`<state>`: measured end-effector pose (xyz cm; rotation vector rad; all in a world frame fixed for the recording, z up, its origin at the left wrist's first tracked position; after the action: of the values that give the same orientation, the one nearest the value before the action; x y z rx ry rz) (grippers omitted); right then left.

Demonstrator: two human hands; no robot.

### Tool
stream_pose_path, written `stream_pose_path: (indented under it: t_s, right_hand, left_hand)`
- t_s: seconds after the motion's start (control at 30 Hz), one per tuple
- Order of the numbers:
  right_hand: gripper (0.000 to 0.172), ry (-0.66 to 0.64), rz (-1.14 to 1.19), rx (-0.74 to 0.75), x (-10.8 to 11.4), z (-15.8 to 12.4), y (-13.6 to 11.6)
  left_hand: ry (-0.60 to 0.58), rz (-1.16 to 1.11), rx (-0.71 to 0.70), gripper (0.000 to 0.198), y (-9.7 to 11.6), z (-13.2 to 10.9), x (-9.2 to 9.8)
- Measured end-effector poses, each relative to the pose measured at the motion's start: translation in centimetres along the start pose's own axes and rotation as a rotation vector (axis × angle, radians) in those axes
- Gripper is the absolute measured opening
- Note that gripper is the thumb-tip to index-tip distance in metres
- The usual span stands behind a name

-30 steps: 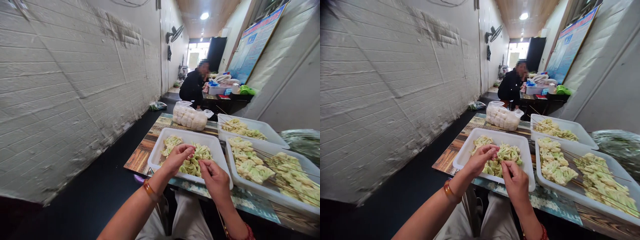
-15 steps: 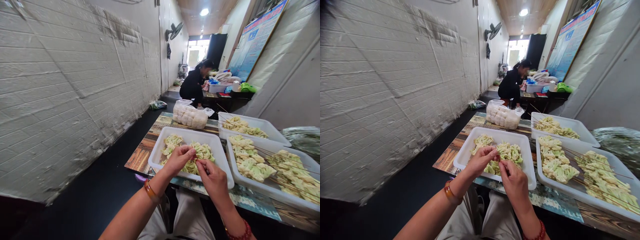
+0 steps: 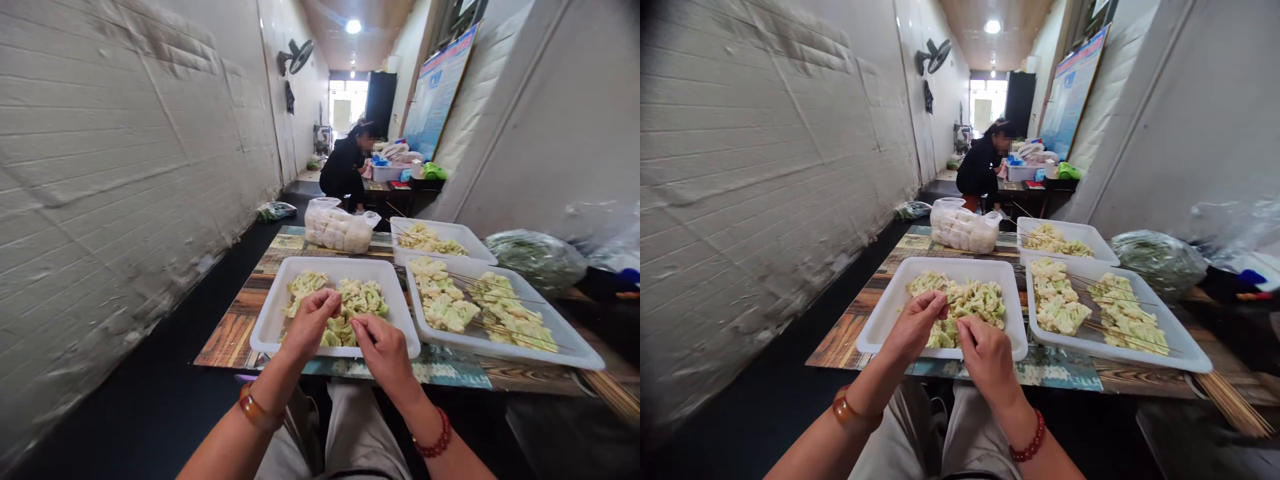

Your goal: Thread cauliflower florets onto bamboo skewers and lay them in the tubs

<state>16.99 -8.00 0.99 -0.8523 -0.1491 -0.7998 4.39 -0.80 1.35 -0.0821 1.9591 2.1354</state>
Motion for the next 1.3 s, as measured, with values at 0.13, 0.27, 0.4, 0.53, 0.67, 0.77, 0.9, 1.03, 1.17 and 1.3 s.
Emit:
stream_pose_path:
  t_s: [0.13, 0.27, 0.4, 0.53, 0.67, 0.77, 0.9, 1.03, 1.17, 1.3]
  right_hand:
    - [0.028, 0.039, -0.031, 0.027, 0.2, 0.1, -0.1]
    - [0.029, 0.074, -0.032, 0.021, 0.2, 0.3, -0.1]
    - [0.029, 0.102, 0.012, -0.009, 0.4, 0.6, 0.0]
    - [0.028, 0.136, 0.034, -0.03, 0.6, 0.7, 0.1]
    - [0.029, 0.149, 0.007, -0.027, 0.5, 1.0, 0.0]
    - [0.029, 0.157, 0.018, -0.038, 0.7, 1.2, 0.2]
    - [0.028, 0.16, 0.084, -0.117, 2.3, 1.0, 2.0]
    - [0.03, 0.133, 0.052, -0.278, 3.7, 1.1, 5.4]
    - [0.034, 0.082, 0.077, -0.328, 3.9, 1.1, 6.8]
    - [0.033, 0.082, 0.064, -0.315, 3.9, 0.8, 6.6]
  left_hand:
    - [-0.014, -0.036, 0.082, 0.032, -0.3, 0.3, 0.0]
    - [-0.059, -0.009, 0.123, 0.033, -0.5, 0.5, -0.4]
    - [-0.14, 0.047, 0.126, 0.033, -0.4, 0.2, -1.0]
    - [-0.209, 0.094, 0.132, 0.032, -0.3, -0.1, -1.5]
    - [-0.211, 0.113, 0.115, 0.033, -0.2, 0.1, -1.6]
    - [-0.177, 0.075, 0.113, 0.03, 0.0, 0.5, -1.2]
    - [-0.017, -0.013, 0.102, 0.037, 1.2, 1.6, 0.9]
    - [0.108, 0.03, 0.067, 0.032, 1.9, 2.6, 3.0]
    - [0.038, 0.125, 0.061, 0.027, 1.2, 3.1, 2.3]
    - [-0.109, 0.404, -0.016, 0.019, 0.4, 3.7, 0.6]
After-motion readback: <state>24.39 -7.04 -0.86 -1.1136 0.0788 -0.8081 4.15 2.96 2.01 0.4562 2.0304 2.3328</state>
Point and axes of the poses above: each hand's wrist, its own z-axis towards the middle knuckle, its own x-axis out of the back of the hand, y = z × x, the point moved 4 cm from there along z, towards the middle knuckle, and after that the axes turned 12 degrees about y, right-handed, at the moved point
